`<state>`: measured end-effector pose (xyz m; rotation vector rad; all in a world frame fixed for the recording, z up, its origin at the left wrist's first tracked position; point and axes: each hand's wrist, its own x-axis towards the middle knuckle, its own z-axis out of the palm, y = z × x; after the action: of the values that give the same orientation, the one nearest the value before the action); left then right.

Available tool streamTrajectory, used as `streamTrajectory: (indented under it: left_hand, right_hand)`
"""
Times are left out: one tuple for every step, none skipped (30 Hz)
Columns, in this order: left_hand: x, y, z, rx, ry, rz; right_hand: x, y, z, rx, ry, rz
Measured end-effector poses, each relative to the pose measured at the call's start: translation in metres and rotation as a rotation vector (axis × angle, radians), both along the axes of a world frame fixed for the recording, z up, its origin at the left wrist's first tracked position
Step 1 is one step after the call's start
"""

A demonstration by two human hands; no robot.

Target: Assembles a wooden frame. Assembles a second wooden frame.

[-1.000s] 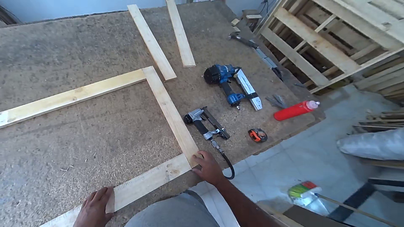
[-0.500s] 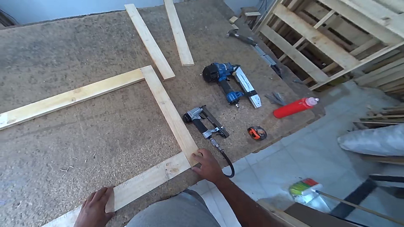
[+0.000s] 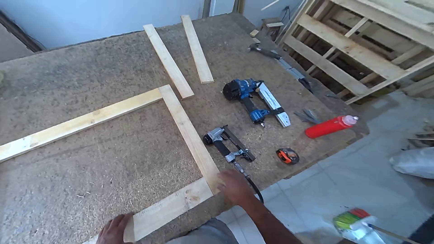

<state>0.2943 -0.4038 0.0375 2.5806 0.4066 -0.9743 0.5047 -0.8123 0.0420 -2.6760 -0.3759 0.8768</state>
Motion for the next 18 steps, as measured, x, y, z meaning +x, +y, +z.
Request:
streamTrajectory:
  left_hand:
    - [0.007, -0.004, 0.002, -0.013, -0.007, 0.008]
    - [0.014, -0.011, 0.004, -0.02, -0.017, 0.009]
    - [0.023, -0.019, 0.004, -0.028, -0.028, 0.005]
    - [0.033, -0.029, 0.005, -0.042, -0.041, 0.001]
    - [0.044, -0.04, 0.006, -0.054, -0.054, -0.01]
    - [0.056, -0.052, 0.007, -0.063, -0.065, -0.031]
    - [0.069, -0.063, 0.006, -0.066, -0.081, -0.063]
    - [0.083, -0.075, 0.005, -0.068, -0.104, -0.105]
    - [0.099, -0.086, 0.005, -0.074, -0.121, -0.154]
    - [0.116, -0.098, 0.009, -0.093, -0.127, -0.203]
    - [0.134, -0.11, 0.013, -0.114, -0.116, -0.256]
    - [0.152, -0.122, 0.015, -0.136, -0.097, -0.31]
    - [0.169, -0.133, 0.015, -0.146, -0.074, -0.371]
    - [0.183, -0.143, 0.012, -0.146, -0.073, -0.439]
    - [0.197, -0.152, 0.007, -0.143, -0.093, -0.511]
    - [0.21, -0.16, 0.001, -0.139, -0.124, -0.588]
    - [0.221, -0.168, -0.005, -0.145, -0.166, -0.668]
    - [0.232, -0.174, -0.012, -0.154, -0.204, -0.746]
  right_hand:
    - [0.009, 0.0, 0.0, 0.003, -0.063, -0.084]
    - [0.018, -0.001, -0.007, 0.004, -0.143, -0.166]
    - [0.029, -0.002, -0.016, -0.006, -0.212, -0.232]
    - [0.04, -0.003, -0.027, -0.022, -0.264, -0.271]
    - [0.051, -0.002, -0.037, -0.052, -0.28, -0.284]
    - [0.061, 0.0, -0.046, -0.087, -0.281, -0.281]
    - [0.069, 0.002, -0.054, -0.12, -0.293, -0.269]
    - [0.075, 0.005, -0.063, -0.14, -0.321, -0.256]
    - [0.081, 0.007, -0.07, -0.138, -0.345, -0.254]
    - [0.087, 0.009, -0.075, -0.131, -0.34, -0.266]
    - [0.093, 0.011, -0.079, -0.135, -0.327, -0.282]
    - [0.099, 0.013, -0.081, -0.152, -0.296, -0.288]
    - [0.106, 0.013, -0.081, -0.169, -0.257, -0.294]
    - [0.112, 0.013, -0.078, -0.17, -0.198, -0.302]
    - [0.118, 0.01, -0.072, -0.16, -0.136, -0.308]
    - [0.122, 0.005, -0.063, -0.14, -0.074, -0.313]
    - [0.12, -0.003, -0.051, -0.098, -0.023, -0.322]
    - [0.115, -0.013, -0.034, -0.03, 0.024, -0.33]
